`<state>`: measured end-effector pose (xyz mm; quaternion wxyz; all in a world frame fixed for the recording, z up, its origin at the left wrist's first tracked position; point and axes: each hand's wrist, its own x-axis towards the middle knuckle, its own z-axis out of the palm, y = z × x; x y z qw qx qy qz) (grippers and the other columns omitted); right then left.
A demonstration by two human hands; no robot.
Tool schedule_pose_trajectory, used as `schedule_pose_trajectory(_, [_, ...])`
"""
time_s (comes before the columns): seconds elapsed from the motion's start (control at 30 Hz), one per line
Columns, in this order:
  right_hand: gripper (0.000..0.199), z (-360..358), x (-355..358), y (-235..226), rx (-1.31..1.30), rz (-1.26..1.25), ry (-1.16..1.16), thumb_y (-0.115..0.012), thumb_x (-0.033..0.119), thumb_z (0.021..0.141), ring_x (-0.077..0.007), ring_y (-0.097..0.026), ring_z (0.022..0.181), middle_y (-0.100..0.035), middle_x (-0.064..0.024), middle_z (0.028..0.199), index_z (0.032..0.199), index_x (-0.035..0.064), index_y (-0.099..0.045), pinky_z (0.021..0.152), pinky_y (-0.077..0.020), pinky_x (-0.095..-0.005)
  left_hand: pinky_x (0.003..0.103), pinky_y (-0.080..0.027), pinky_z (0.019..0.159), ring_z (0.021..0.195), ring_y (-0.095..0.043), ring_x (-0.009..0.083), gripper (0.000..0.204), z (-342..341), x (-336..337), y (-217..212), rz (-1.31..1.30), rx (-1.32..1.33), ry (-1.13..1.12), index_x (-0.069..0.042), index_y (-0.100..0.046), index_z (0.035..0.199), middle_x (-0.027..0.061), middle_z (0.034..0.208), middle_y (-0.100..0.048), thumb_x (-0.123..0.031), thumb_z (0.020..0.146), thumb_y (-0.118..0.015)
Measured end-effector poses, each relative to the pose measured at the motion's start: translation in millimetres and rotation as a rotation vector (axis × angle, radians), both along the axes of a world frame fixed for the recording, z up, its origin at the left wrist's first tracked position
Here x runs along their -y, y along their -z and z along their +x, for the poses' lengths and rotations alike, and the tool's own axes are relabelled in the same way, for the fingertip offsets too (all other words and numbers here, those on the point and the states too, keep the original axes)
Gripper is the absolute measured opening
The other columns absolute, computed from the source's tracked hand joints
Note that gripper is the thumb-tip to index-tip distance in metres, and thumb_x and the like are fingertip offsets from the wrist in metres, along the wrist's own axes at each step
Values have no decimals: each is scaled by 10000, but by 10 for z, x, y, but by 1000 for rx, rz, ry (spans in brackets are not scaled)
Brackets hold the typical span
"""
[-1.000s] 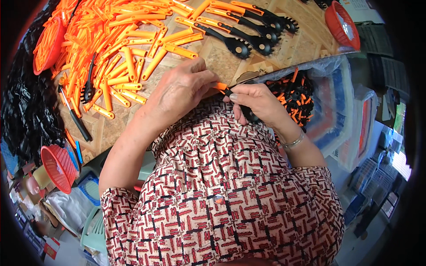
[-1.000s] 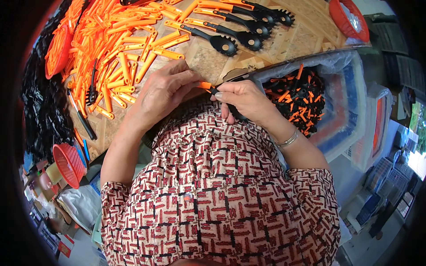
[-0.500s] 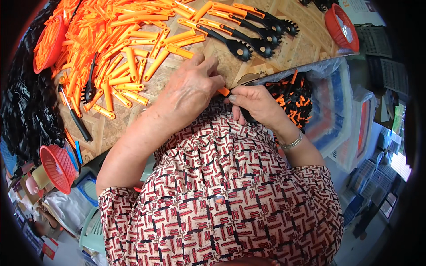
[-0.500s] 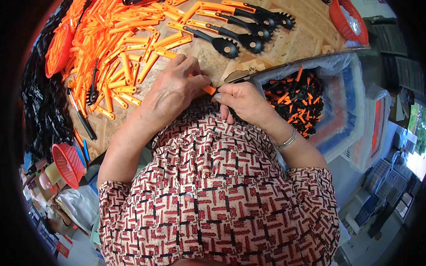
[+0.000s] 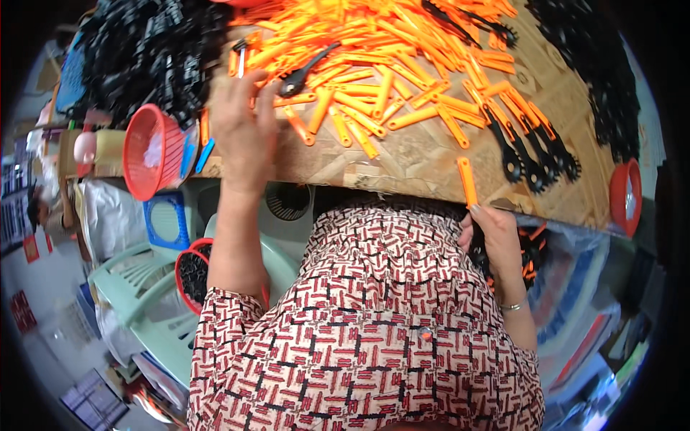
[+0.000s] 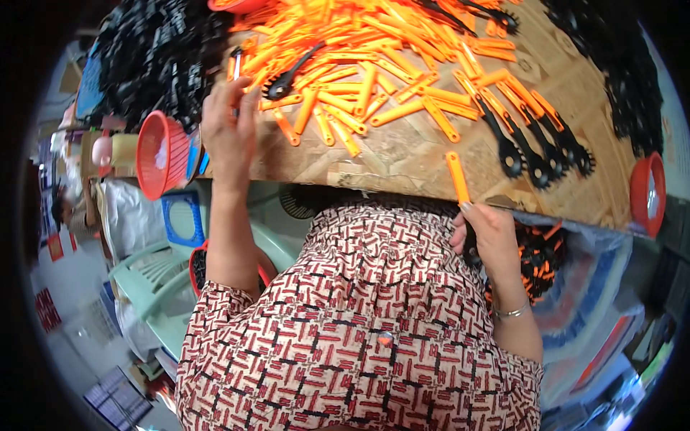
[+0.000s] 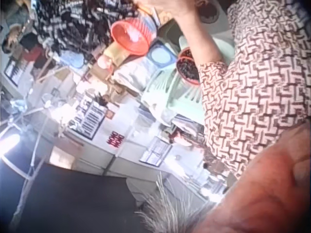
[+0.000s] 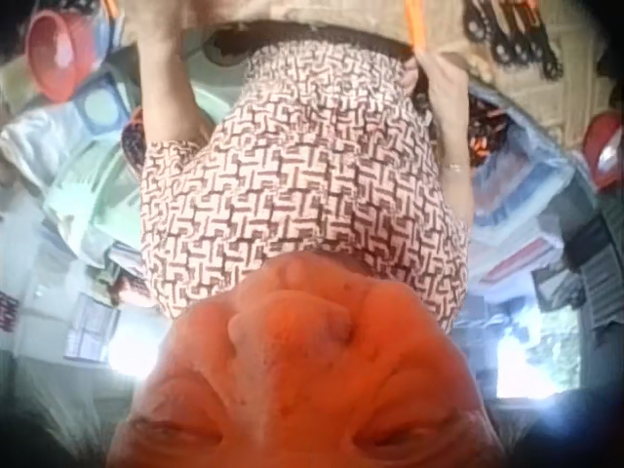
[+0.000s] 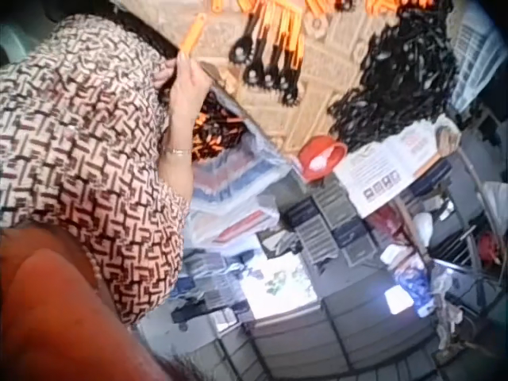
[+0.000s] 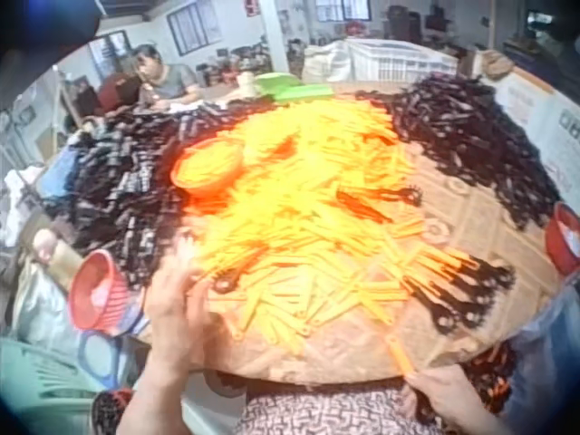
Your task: The person assembles orange plastic handles with black plastic heads on a wooden table. They use a hammer to secure the components together and place the finished items into a pile. The process involves picking up parts, aligning them, and striking them with a hammer.
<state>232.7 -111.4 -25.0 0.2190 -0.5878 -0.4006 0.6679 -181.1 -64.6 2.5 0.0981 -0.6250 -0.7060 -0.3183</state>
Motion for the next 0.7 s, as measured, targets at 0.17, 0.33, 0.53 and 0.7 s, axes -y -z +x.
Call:
schedule_pose_trajectory(0.17, [367, -69, -64, -52, -17, 39, -36, -557, 253, 1071, -151, -611, 498, -677, -111, 645, 879, -36, -676, 492, -482, -260, 476, -519, 789, 883, -673, 364, 347, -669, 40, 270, -219, -184, -262, -54, -720, 1025, 166, 933, -709, -393, 966, -679])
schedule_pose_trajectory(0.33, [373, -85, -74, -90, -2, 59, -45, -552, 257, 1074, -153, -623, 511, -687, -114, 666, 923, -58, -683, 496, -491, -262, 407, -544, 687, 757, -711, 293, 365, -1081, -51, 394, -272, -19, -260, -29, -700, 1071, 168, 901, -730, -381, 985, -659])
schedule_pose_trajectory(0.53, [335, -37, -85, -8, -100, -50, 2, -550, 226, 1069, -164, -661, 554, -715, -118, 727, 981, -66, -688, 537, -508, -258, 214, -447, 567, 657, -566, 48, 297, 188, 157, -157, -21, 649, 139, -46, -657, 1258, 14, 821, -631, -150, 983, -700])
schedule_pose_trajectory(0.7, [335, -25, -15, 10, -163, -44, 27, -552, 235, 1074, -168, -662, 568, -716, -127, 753, 1024, -70, -682, 542, -515, -244, 352, -503, 561, 610, -597, 174, 585, 1000, 577, -42, -508, 420, 765, -125, -585, 1460, 83, 870, -677, -101, 905, -769])
